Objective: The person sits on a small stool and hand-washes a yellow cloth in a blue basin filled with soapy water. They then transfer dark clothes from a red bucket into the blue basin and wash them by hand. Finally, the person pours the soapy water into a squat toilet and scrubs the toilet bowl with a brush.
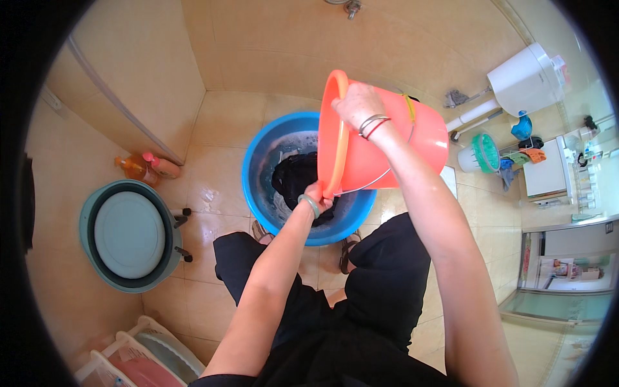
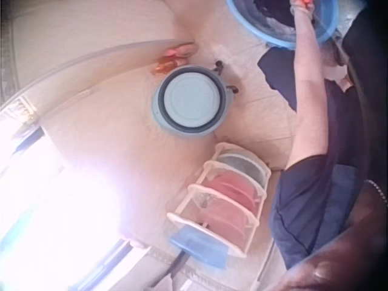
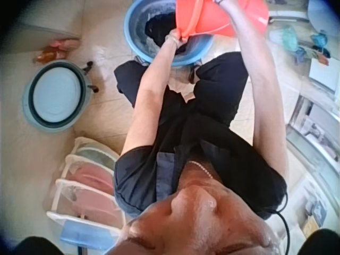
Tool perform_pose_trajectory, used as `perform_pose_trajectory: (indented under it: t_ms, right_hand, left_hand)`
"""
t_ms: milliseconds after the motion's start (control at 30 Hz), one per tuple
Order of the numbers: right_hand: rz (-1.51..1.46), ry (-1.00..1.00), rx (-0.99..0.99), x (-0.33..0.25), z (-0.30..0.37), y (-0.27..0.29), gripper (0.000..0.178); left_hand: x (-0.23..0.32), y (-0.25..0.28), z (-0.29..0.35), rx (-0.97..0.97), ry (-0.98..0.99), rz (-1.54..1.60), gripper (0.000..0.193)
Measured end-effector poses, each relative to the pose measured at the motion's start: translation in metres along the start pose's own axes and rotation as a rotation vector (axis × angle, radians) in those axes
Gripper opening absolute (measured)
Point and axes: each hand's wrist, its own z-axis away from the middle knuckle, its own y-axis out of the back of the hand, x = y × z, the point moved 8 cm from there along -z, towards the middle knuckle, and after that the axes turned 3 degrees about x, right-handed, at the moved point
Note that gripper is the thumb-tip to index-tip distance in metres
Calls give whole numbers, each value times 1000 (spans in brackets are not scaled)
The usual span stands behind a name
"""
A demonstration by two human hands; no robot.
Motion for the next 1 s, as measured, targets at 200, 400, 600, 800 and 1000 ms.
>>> perform_pose_trajectory:
  t_ms: [200, 400, 600, 800, 1000]
  right_hand:
    - [-458, 67, 102, 6, 5, 54, 36]
    - [-887, 201, 47, 22, -50, 4, 36]
    - [-1094, 132, -112, 24, -80, -89, 34]
    - [-1206, 140, -441, 13, -74, -177, 35]
    - [-1101, 71, -561, 53, -56, -256, 24]
  left_hand:
    - [115, -9, 63, 212, -415, 21, 17]
    - [206, 26, 107, 198, -576, 56, 23]
    - [271, 41, 188, 693, -1027, -167, 40]
    - [338, 100, 205, 888, -1116, -246, 44]
    - [362, 146, 218, 944, -1002, -257, 43]
